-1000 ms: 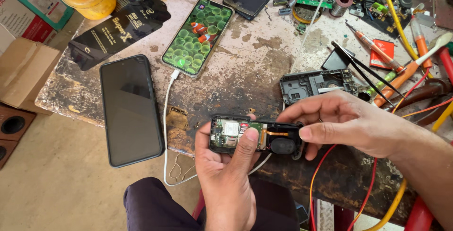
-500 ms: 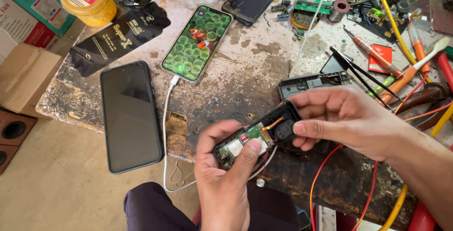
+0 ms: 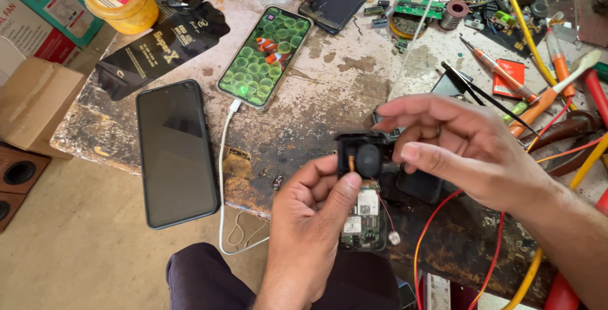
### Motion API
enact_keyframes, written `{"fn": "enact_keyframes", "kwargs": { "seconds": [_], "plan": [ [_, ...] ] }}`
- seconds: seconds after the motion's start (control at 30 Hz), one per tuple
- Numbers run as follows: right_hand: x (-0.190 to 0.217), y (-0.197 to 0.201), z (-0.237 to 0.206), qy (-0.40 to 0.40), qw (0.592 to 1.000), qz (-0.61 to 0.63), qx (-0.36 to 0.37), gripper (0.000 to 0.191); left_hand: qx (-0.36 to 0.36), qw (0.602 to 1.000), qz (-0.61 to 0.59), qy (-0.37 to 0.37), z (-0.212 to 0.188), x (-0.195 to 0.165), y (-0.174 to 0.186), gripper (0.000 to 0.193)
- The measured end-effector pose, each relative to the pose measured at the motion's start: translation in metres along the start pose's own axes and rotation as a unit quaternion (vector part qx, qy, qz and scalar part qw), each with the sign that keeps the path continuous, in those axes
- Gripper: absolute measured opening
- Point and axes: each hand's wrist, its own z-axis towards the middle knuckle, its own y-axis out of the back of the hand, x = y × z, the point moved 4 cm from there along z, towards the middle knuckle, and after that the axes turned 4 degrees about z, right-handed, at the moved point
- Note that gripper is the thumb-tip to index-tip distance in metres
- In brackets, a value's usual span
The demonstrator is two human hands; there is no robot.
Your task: The person disassembles a feature phone on a cluttered repair bench, prying off the back cover and lifting out the internal board with tweezers and a screwdriver. They press the keypad to test the phone, then use a screwdriver to work on the phone's internal components and reattach parts.
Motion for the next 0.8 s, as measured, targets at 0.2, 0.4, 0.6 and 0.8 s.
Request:
{"fn": "enact_keyframes", "kwargs": {
  "seconds": [0.2,0.4,0.6,0.8],
  "plan": [
    [0.025,-0.023,0.006,0.303,0.890,-0.341,0.025,0.050,-0.036,0.997,-0.062,-0.031,0.003,0.004,0.004,0.028],
    [0.038,-0.035,-0.014,0.309,0.884,-0.314,0.159,0.027,-0.032,0.997,-0.060,-0.021,0.002,0.002,-0.001,0.031],
    [0.043,-0.029,-0.007,0.244,0.933,-0.232,0.129,0.028,-0.032,0.998,-0.043,-0.046,0.000,-0.001,-0.005,0.032],
    [0.032,-0.037,-0.009,0.135,0.928,-0.231,0.259,0.037,-0.039,0.996,-0.071,-0.027,0.002,-0.002,-0.002,0.031]
  ]
}}
